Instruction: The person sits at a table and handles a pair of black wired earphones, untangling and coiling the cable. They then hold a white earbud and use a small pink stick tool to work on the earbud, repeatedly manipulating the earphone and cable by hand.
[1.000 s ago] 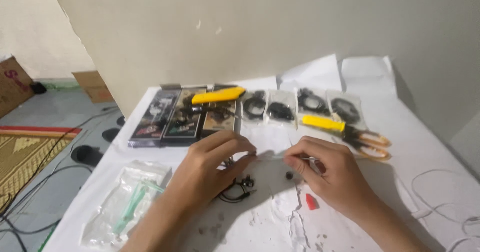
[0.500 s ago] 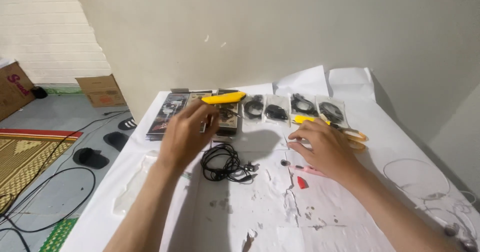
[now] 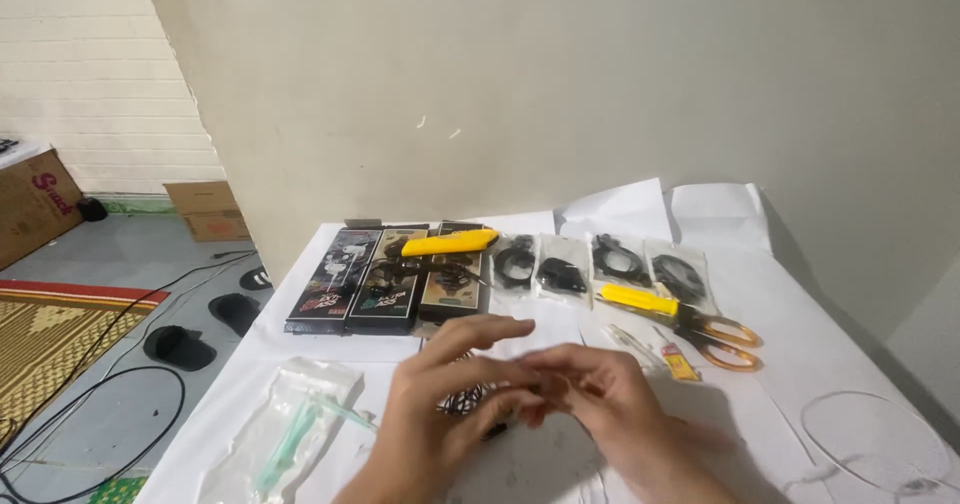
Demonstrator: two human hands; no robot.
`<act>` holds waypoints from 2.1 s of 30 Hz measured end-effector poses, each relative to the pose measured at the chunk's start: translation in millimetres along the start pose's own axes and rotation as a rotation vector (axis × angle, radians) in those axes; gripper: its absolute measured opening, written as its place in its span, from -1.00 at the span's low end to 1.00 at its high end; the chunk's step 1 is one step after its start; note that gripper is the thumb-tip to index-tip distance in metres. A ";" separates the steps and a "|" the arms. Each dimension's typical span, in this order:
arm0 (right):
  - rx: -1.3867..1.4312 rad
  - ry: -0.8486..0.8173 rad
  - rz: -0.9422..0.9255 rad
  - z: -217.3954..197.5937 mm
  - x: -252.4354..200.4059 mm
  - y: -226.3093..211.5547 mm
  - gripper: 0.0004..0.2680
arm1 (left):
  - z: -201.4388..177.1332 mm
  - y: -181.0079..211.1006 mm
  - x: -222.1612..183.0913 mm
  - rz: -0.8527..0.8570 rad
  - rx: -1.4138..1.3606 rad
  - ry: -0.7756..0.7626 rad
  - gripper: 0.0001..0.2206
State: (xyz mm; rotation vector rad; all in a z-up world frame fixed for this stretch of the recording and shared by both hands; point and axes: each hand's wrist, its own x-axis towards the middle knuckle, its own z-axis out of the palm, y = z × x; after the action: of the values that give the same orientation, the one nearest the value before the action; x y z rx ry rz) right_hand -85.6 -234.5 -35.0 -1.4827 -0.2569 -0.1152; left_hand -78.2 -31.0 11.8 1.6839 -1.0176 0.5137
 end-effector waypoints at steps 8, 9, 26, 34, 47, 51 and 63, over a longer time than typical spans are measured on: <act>0.460 -0.042 0.103 -17.3 -13.8 15.4 -0.82 | 5.3 1.7 -5.5 -0.051 -0.013 0.026 -0.88; 0.464 0.056 0.211 -17.2 -13.7 17.1 -0.84 | 3.9 0.8 -5.7 -0.030 0.006 0.015 -0.84; 0.109 0.506 0.371 -2.4 -7.9 -49.2 -0.83 | -7.9 -28.8 -5.4 -0.064 0.441 -0.384 -0.92; -0.023 0.512 0.306 -14.6 -15.4 -33.6 -0.80 | -3.0 -11.6 -0.8 -0.384 -0.120 -0.274 -0.86; -0.294 0.257 0.005 -22.8 -34.6 -7.8 -0.83 | -1.3 -12.2 -6.6 -0.356 -0.075 -0.179 -0.81; -0.335 0.146 -0.152 -14.2 -35.5 -8.4 -0.82 | -0.2 -10.5 -9.6 -0.391 -0.093 -0.082 -0.73; -0.342 0.244 0.052 -1.7 -36.9 -12.5 -0.86 | -2.0 -6.2 -10.8 -0.290 -0.114 -0.083 -0.80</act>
State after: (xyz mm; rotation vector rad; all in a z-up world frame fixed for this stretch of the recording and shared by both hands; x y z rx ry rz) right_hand -124.1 -240.3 -31.8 -1.7945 0.0014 -0.3084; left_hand -78.7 -24.6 1.0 1.7242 -0.8263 0.1943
